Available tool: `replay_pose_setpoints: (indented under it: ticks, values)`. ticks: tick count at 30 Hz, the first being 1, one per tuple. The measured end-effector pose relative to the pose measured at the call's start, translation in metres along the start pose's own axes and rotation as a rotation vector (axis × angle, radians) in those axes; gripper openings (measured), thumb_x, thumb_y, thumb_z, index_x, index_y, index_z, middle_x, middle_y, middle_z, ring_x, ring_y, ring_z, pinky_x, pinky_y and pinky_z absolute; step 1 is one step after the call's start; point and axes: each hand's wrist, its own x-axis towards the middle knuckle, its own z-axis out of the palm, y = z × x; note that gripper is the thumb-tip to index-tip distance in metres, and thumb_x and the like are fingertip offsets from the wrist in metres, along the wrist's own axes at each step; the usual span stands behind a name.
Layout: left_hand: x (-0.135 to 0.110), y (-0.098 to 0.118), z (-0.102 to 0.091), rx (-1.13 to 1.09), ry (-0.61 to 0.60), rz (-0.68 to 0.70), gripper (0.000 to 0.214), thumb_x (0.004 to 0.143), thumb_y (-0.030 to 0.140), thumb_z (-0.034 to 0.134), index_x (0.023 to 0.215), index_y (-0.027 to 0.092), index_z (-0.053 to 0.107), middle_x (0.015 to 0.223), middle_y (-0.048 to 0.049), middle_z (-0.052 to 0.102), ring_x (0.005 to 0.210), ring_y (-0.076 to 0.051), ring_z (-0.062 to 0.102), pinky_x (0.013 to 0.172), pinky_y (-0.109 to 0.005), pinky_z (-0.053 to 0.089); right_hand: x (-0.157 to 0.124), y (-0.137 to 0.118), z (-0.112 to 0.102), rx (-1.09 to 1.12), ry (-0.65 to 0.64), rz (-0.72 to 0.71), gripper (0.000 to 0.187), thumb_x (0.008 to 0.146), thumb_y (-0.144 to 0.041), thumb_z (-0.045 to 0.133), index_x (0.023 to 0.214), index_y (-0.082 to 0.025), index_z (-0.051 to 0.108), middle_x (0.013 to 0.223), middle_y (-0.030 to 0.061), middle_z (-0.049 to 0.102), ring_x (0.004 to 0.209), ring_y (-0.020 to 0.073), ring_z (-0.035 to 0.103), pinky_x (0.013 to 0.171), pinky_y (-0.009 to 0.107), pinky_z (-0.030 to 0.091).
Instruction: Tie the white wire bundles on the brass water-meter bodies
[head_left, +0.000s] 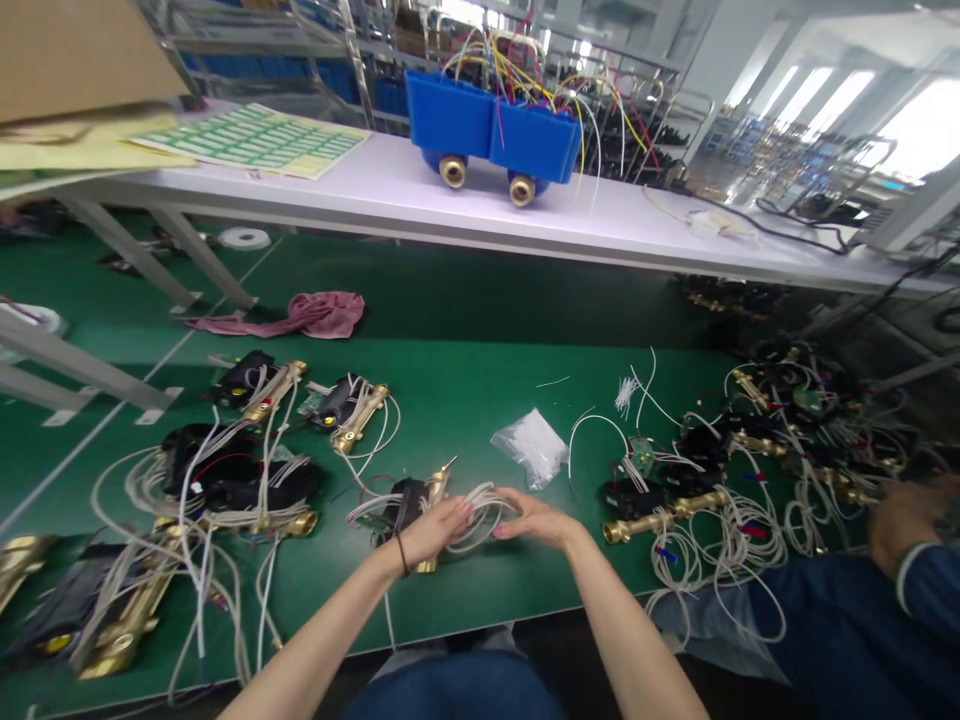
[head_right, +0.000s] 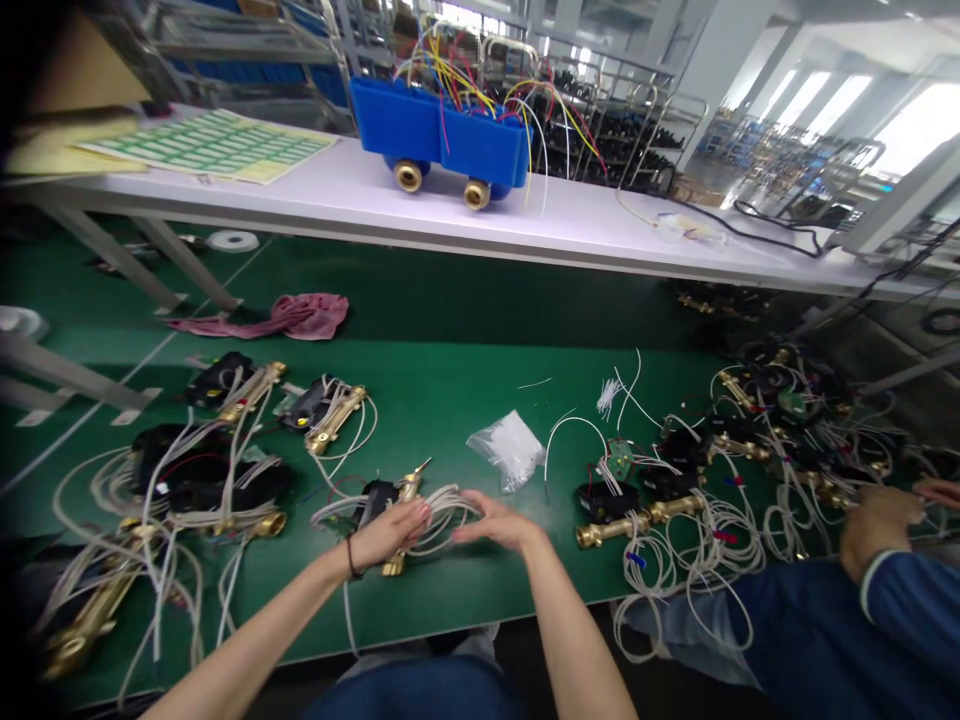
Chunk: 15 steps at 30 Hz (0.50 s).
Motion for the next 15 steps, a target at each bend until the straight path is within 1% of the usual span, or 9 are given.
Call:
replay_pose_setpoints:
  ticks: [1,3,5,6,8,10,11,13,15]
  values:
    - [0.000,0.002,0.000,0.004,0.001,0.013,0.040,0.079,0.056,0.038,0.067,0.019,0.048,0.051,0.0038,0.039,0.045,-0.010,0.035,0.046,-0.023,0.029,-0.001,-0.001,-0.012,-0.066,0.059,0.059,0.053,0.065,-0.030,0.069,0.114,-0.020,0.051,0.107,0.0036,0.060,0.094,0.0158,0.057,0.082,0.027,0.044]
    - [-0.002,0.008,0.001,0.058,-0.012,0.030,0.037,0.081,0.051,0.039,0.068,0.018,0.051,0.058,-0.0003,0.050,0.055,-0.013,0.046,0.055,-0.024,0.036,0.002,0.000,-0.036,-0.282,0.268,0.201,0.035,0.072,-0.033,0.061,0.104,-0.018,0.058,0.097,0.0044,0.064,0.089,0.0165,0.060,0.079,0.028,0.046]
    - [-0.003,0.012,0.002,0.176,-0.011,0.039,0.038,0.083,0.048,0.036,0.068,0.018,0.053,0.069,-0.0037,0.058,0.068,-0.016,0.053,0.067,-0.026,0.038,0.010,0.003,-0.055,-0.473,0.450,0.321,0.023,0.075,-0.030,0.058,0.092,-0.016,0.062,0.090,0.0069,0.066,0.089,0.0193,0.059,0.079,0.030,0.045]
    - [-0.004,0.013,0.004,0.247,0.005,0.031,0.039,0.084,0.046,0.033,0.067,0.018,0.054,0.071,-0.0039,0.059,0.071,-0.017,0.053,0.070,-0.026,0.038,0.015,0.005,-0.062,-0.533,0.511,0.369,0.019,0.075,-0.028,0.056,0.088,-0.015,0.063,0.089,0.0099,0.066,0.091,0.0220,0.059,0.080,0.032,0.044]
    - [-0.006,0.012,0.007,0.372,0.052,-0.012,0.041,0.087,0.045,0.027,0.070,0.018,0.053,0.066,-0.0022,0.058,0.067,-0.016,0.052,0.069,-0.026,0.038,0.024,0.012,-0.071,-0.626,0.611,0.469,0.019,0.077,-0.023,0.052,0.083,-0.011,0.064,0.091,0.0175,0.064,0.095,0.0279,0.057,0.082,0.038,0.041]
    - [-0.006,0.009,0.009,0.451,0.099,-0.044,0.041,0.088,0.044,0.022,0.073,0.018,0.051,0.060,-0.0002,0.053,0.060,-0.015,0.049,0.063,-0.025,0.038,0.030,0.018,-0.074,-0.709,0.692,0.559,0.023,0.079,-0.021,0.046,0.084,-0.006,0.064,0.092,0.0231,0.061,0.095,0.0312,0.056,0.080,0.040,0.041]
    - [-0.005,0.007,0.009,0.476,0.117,-0.047,0.041,0.088,0.043,0.020,0.074,0.019,0.050,0.059,0.0002,0.051,0.058,-0.014,0.048,0.060,-0.025,0.037,0.032,0.021,-0.075,-0.744,0.718,0.585,0.025,0.081,-0.020,0.044,0.087,-0.005,0.063,0.093,0.0239,0.061,0.095,0.0309,0.056,0.079,0.039,0.041]
    - [-0.004,0.005,0.008,0.512,0.139,-0.033,0.040,0.088,0.044,0.021,0.074,0.019,0.049,0.061,-0.0003,0.050,0.059,-0.015,0.047,0.058,-0.025,0.036,0.034,0.025,-0.078,-0.803,0.739,0.582,0.027,0.084,-0.019,0.039,0.095,-0.008,0.061,0.099,0.0208,0.060,0.096,0.0266,0.056,0.080,0.035,0.041]
    - [-0.003,0.004,0.007,0.512,0.143,-0.032,0.041,0.088,0.044,0.021,0.073,0.019,0.049,0.061,-0.0006,0.051,0.059,-0.014,0.047,0.057,-0.024,0.036,0.032,0.027,-0.081,-0.849,0.723,0.538,0.027,0.086,-0.018,0.037,0.098,-0.013,0.061,0.104,0.0154,0.059,0.097,0.0218,0.056,0.081,0.030,0.041]
